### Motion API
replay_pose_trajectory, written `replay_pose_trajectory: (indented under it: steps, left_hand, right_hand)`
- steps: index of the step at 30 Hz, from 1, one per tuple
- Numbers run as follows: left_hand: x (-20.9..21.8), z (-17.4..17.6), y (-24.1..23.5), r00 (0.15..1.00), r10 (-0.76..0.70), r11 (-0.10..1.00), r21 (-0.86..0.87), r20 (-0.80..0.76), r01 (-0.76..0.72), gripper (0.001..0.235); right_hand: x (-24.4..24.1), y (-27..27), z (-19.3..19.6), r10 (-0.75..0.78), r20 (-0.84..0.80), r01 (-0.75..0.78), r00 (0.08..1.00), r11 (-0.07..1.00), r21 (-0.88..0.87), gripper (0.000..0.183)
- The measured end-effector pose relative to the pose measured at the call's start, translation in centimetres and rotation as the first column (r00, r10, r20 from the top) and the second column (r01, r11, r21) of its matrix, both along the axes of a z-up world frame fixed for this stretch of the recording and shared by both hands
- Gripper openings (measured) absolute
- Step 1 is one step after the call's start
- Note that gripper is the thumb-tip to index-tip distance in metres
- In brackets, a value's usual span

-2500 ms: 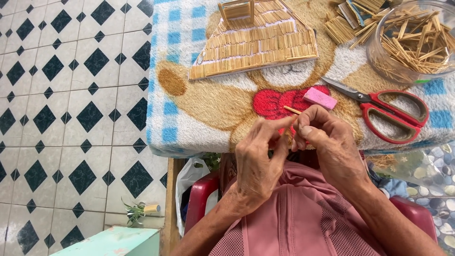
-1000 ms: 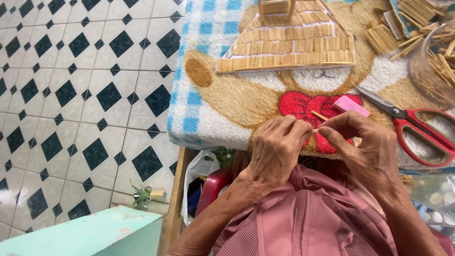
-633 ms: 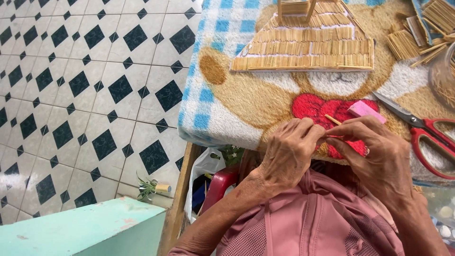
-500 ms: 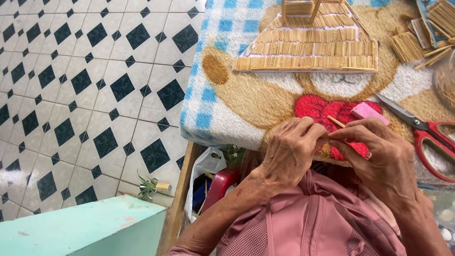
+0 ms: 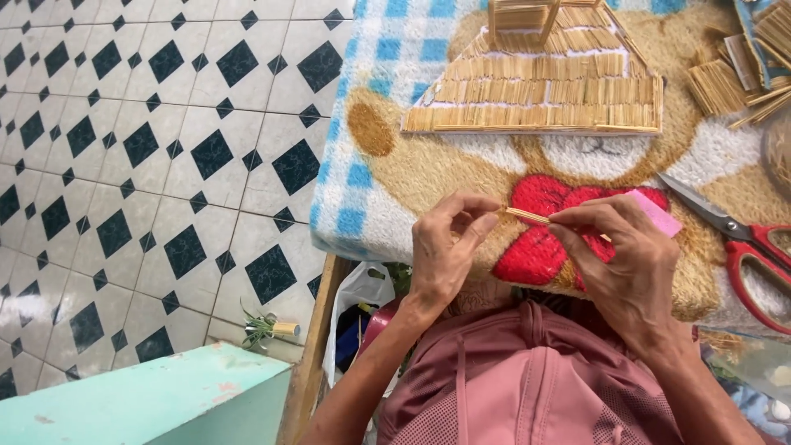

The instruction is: Assembling a miniature structure using small wooden sticks, adhesive, and scissors for trimming.

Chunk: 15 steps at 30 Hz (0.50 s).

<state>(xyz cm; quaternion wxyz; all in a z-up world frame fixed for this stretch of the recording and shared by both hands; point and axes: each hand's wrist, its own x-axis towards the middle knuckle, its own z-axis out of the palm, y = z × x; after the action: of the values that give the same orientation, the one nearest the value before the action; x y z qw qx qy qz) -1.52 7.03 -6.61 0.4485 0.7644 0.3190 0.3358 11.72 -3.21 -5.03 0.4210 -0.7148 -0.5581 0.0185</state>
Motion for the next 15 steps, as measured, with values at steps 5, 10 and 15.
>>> replay_pose_trajectory:
  steps: [5,10,15]
  left_hand:
    - [0.3,-0.9,-0.2,0.998,0.062,0.974,0.219,-0.023,-0.055,0.015]
    - [0.5,0.1,-0.6,0.999,-0.003,0.874,0.486,-0.037,0.02,0.012]
    - [0.6,-2.4,-0.6,0.998,0.007,0.963,0.268,-0.067,0.011,0.013]
  right_hand:
    - [0.0,0.5,-0.5,0.025,-0.018,-0.025,1.0,1.0,0.005,0.011]
    - [0.0,0.6,-0.6,0.052,0.013,-0.053,0.999,0.997,0.049,0.009]
    - [0.3,0.0,-1.8,-0.047,-0.079,0.048,0.996,0.999,0.015,0.011]
